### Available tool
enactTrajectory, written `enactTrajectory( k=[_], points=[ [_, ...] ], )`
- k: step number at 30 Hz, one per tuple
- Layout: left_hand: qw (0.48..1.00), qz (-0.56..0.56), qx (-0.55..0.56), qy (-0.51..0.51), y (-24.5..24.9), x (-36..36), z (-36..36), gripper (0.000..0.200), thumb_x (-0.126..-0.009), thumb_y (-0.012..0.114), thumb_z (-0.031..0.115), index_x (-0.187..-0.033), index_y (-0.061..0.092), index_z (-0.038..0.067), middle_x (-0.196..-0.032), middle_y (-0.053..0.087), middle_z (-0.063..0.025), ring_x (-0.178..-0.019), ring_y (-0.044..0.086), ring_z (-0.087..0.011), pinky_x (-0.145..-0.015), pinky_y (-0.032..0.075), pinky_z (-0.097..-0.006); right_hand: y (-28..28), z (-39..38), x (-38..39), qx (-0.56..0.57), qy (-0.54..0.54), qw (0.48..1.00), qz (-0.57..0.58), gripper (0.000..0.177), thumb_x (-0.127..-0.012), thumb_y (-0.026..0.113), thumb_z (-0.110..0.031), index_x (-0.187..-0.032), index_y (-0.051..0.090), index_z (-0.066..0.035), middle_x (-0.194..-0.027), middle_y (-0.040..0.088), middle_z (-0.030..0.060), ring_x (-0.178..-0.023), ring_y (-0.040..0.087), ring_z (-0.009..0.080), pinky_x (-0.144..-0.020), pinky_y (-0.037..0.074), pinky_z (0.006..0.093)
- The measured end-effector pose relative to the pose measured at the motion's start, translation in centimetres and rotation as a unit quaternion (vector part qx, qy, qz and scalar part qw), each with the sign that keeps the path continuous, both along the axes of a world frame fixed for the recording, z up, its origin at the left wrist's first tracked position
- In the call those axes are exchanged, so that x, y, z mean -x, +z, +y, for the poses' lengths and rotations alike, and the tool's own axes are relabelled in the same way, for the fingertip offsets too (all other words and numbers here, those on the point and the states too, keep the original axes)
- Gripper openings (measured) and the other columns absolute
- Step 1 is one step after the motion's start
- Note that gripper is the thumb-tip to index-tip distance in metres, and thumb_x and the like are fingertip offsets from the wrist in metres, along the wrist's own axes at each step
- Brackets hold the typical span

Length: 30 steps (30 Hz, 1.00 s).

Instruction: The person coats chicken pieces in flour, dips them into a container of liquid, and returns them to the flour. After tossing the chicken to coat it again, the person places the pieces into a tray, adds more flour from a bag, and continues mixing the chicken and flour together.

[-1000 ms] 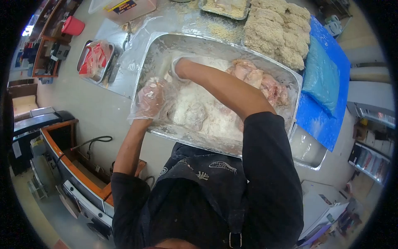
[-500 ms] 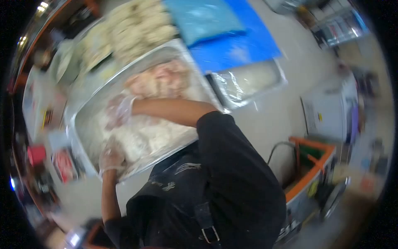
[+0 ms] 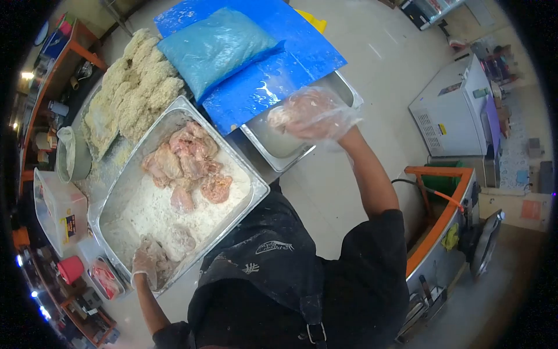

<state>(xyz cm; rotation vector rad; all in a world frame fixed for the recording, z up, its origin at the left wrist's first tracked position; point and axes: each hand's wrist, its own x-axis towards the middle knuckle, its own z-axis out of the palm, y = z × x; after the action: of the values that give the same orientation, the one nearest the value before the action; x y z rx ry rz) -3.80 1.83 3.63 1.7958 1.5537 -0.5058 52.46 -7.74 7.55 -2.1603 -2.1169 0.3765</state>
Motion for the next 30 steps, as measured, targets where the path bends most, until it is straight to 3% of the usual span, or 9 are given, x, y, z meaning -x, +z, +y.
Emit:
enactTrajectory(
  k=[5,11,13,15,17,19,23,27,30],
  points=[
    [0.981,-0.079,-0.165,-0.066,1.9,0.7,2.1,0.05,-0.074,0.068,0.023,-0.118,0.056,0.001,-0.123,0.052,-0.0191,-0.118,0.047,-0.0325,-0.098,0.038,-0.0404,-5.4,1.1,-3.5,0.199,-0.12,0.972,-0.025,0.044,-0.073,0.061,-0.036,-0.107,0.062,-0.009,-0.113,0.057,0.0139,-0.107,0.054,0.0307,-0.092,0.043,0.0424],
    [0.904,-0.327,-0.241,-0.13,8.0,-13.9,2.2,0.056,-0.076,0.068,0.026,-0.123,0.051,0.0,-0.126,0.05,-0.018,-0.115,0.049,-0.0331,-0.096,0.04,-0.0409,-11.6,0.6,-6.4,0.082,0.03,0.991,-0.101,0.037,-0.073,0.062,-0.033,-0.1,0.065,-0.009,-0.111,0.061,0.0136,-0.108,0.056,0.0297,-0.094,0.044,0.0375],
    [0.846,-0.52,-0.093,-0.072,7.6,-19.3,1.4,0.059,-0.078,0.067,0.028,-0.126,0.047,0.001,-0.125,0.05,-0.0175,-0.112,0.05,-0.0316,-0.095,0.04,-0.0418,-11.3,0.6,-5.7,0.048,0.051,0.985,-0.16,0.036,-0.074,0.061,-0.032,-0.103,0.064,-0.01,-0.112,0.061,0.0118,-0.11,0.055,0.0272,-0.095,0.043,0.0372],
    [0.807,-0.555,-0.099,-0.174,5.9,-25.3,1.2,0.057,-0.082,0.063,0.029,-0.129,0.044,0.004,-0.124,0.049,-0.0178,-0.11,0.051,-0.0301,-0.094,0.04,-0.0419,-11.9,1.0,-5.5,0.076,0.074,0.976,-0.191,0.034,-0.077,0.059,-0.03,-0.105,0.064,-0.011,-0.112,0.061,0.0105,-0.111,0.055,0.0257,-0.095,0.043,0.0374],
    [0.783,-0.325,-0.338,-0.41,3.2,-30.6,1.1,0.05,-0.086,0.057,0.03,-0.129,0.045,0.008,-0.127,0.048,-0.0177,-0.115,0.049,-0.0296,-0.097,0.039,-0.0415,-13.2,1.7,-6.0,0.161,0.103,0.961,-0.198,0.032,-0.08,0.057,-0.028,-0.107,0.063,-0.013,-0.112,0.062,0.0095,-0.113,0.054,0.0251,-0.096,0.043,0.038],
    [0.785,-0.243,-0.33,-0.465,2.5,-36.1,0.2,0.048,-0.087,0.053,0.032,-0.13,0.045,0.011,-0.134,0.045,-0.0151,-0.122,0.046,-0.0284,-0.102,0.035,-0.0412,-12.5,1.1,-6.8,0.135,0.086,0.975,-0.153,0.037,-0.079,0.059,-0.027,-0.113,0.06,-0.013,-0.114,0.061,0.0098,-0.114,0.053,0.0272,-0.096,0.042,0.0396],
    [0.837,-0.331,-0.175,-0.398,-1.4,-43.8,-0.8,0.059,-0.086,0.053,0.032,-0.138,0.037,0.011,-0.141,0.04,-0.0108,-0.125,0.043,-0.0284,-0.107,0.03,-0.0398,-10.2,0.3,-9.6,0.151,0.022,0.988,-0.029,0.04,-0.076,0.059,-0.027,-0.111,0.059,-0.011,-0.11,0.061,0.0136,-0.109,0.055,0.0311,-0.093,0.044,0.0419],
    [0.874,-0.319,-0.078,-0.359,-4.3,-46.0,-0.7,0.061,-0.084,0.053,0.032,-0.138,0.036,0.01,-0.138,0.041,-0.016,-0.126,0.04,-0.034,-0.106,0.031,-0.0387,-10.0,-1.2,-12.5,0.067,0.033,0.997,0.014,0.045,-0.071,0.064,-0.022,-0.113,0.057,-0.007,-0.103,0.062,0.0171,-0.099,0.06,0.0331,-0.086,0.048,0.0393],
    [0.894,-0.125,-0.084,-0.422,-5.2,-47.2,0.0,0.062,-0.084,0.053,0.031,-0.139,0.034,0.008,-0.136,0.043,-0.0186,-0.123,0.044,-0.0331,-0.104,0.035,-0.0382,-8.0,-1.0,-13.2,0.184,-0.028,0.978,0.098,0.045,-0.072,0.063,-0.023,-0.113,0.056,-0.006,-0.098,0.062,0.0192,-0.095,0.06,0.0344,-0.082,0.049,0.0405]
  ],
)
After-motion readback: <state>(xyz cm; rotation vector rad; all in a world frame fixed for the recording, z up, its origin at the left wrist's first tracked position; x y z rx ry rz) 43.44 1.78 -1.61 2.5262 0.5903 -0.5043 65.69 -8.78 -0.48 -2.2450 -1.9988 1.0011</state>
